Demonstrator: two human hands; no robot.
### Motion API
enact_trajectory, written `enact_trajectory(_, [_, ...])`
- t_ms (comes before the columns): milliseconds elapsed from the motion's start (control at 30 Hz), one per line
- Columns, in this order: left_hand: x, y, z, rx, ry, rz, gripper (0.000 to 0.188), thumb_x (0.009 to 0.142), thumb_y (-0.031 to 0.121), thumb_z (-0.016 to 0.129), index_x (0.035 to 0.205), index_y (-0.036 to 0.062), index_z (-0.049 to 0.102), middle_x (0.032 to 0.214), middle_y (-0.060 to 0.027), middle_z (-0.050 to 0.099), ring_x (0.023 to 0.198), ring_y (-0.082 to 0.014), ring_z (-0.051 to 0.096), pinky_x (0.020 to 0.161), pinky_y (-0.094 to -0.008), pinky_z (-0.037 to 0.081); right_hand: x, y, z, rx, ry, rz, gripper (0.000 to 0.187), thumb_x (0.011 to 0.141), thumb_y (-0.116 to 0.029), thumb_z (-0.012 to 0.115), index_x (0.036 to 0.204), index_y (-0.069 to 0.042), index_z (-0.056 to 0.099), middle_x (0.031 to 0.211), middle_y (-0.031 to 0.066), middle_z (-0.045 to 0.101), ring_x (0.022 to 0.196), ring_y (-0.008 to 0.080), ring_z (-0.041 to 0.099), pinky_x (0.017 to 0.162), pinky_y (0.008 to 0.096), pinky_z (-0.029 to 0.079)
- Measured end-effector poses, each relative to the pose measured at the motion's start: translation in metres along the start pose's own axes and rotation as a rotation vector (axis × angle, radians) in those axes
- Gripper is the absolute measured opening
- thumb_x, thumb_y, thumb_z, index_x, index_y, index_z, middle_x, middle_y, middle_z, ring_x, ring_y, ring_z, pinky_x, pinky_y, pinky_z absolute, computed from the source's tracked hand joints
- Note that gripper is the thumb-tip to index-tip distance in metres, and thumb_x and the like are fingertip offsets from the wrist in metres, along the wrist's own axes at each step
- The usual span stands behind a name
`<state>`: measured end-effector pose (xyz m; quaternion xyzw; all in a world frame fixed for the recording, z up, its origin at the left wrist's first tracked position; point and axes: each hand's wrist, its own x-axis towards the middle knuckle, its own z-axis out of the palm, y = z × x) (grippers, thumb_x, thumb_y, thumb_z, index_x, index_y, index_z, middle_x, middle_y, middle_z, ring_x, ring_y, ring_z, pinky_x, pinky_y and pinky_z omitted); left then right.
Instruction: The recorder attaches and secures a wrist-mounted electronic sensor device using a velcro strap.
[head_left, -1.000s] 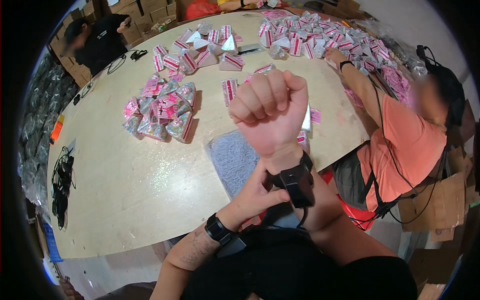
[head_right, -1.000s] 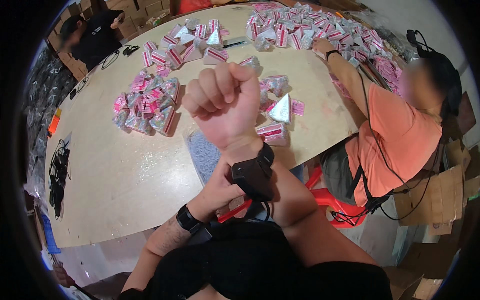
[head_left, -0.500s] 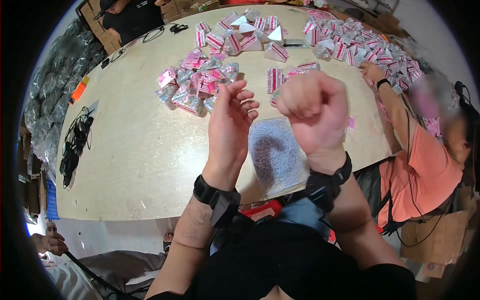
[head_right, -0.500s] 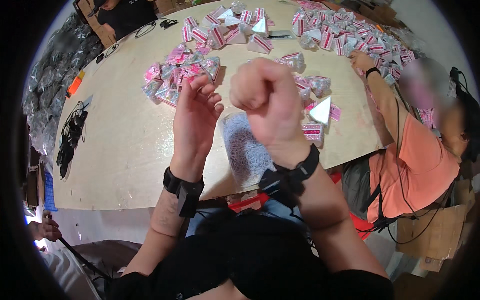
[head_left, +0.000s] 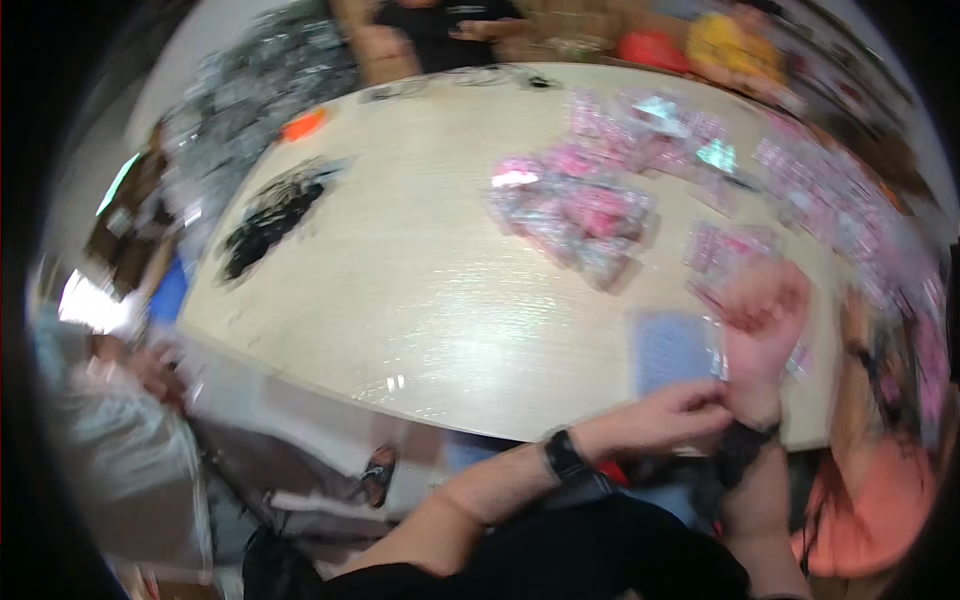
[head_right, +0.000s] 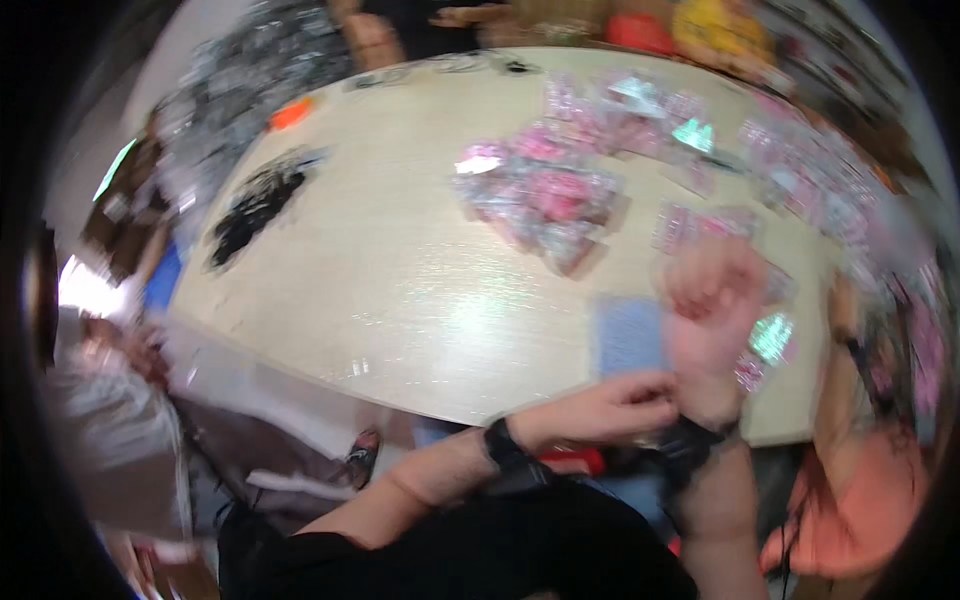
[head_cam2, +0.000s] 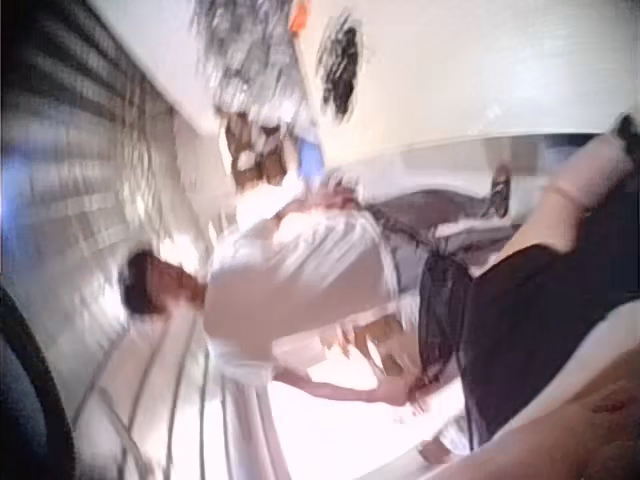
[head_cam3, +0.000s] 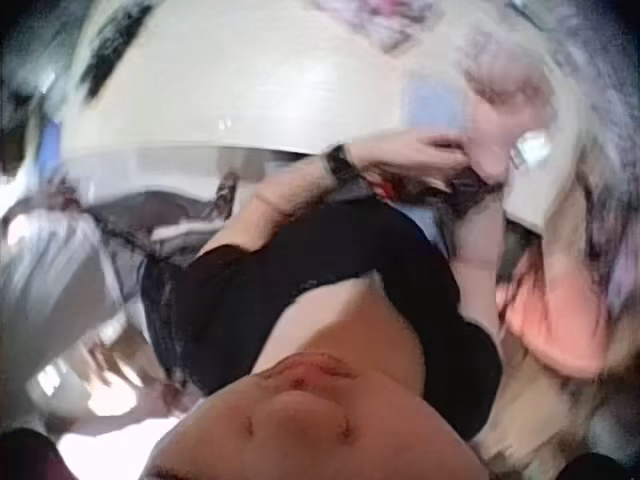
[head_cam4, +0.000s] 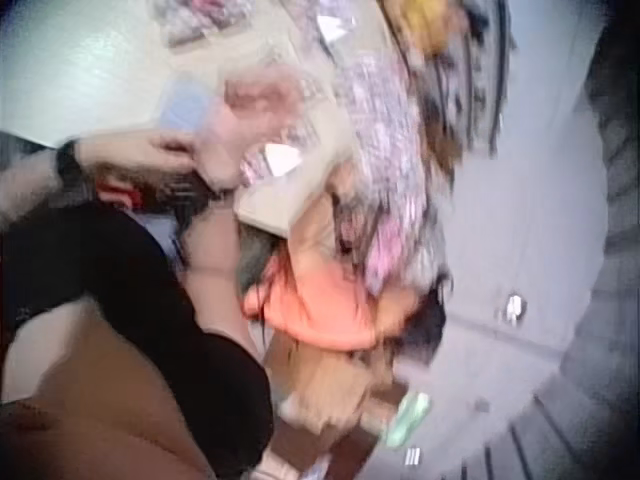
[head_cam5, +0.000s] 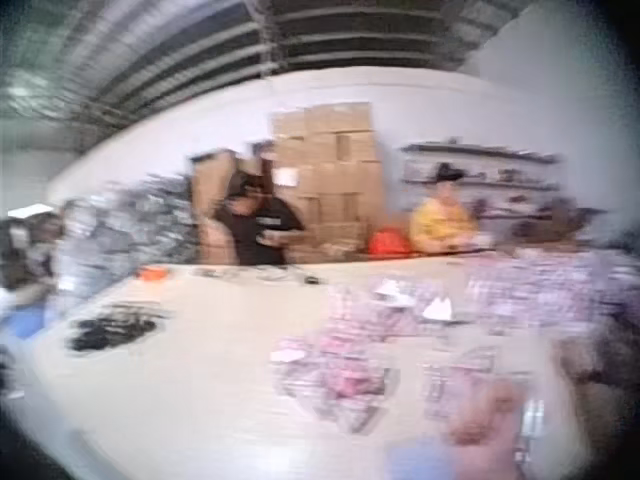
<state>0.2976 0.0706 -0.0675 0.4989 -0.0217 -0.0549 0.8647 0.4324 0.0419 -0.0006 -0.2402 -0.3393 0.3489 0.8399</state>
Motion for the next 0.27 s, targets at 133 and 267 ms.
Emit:
enact_trajectory(133, [-0.016,0.003,-0.023,0.112,0.040,0.289,0.050,0.099,0.024,0.048,0.141,-0.0012,0.034,0.130,-0.0111,0.052,0.119,-0.0142,0.048,0.101,-0.0296,0.038,-0.039,-0.047,-0.030,-0.016,-0.122,0.056,0.038,0.099,-0.020,0.039,0.062,-0.012,0.033,0.057,-0.0001,0.031,0.053,0.0100,0.030,0.051,0.0274,0.027])
enact_trajectory(267, [-0.087,0.019,-0.044,0.186,0.238,0.438,0.049,0.100,0.030,0.044,0.137,-0.0014,0.039,0.124,-0.0114,0.057,0.116,-0.0153,0.050,0.100,-0.0303,0.040,-0.057,-0.080,-0.069,-0.275,-0.393,0.130,0.031,0.101,-0.026,0.034,0.086,-0.001,0.044,0.077,0.0049,0.047,0.060,0.0105,0.043,0.067,0.0239,0.045])
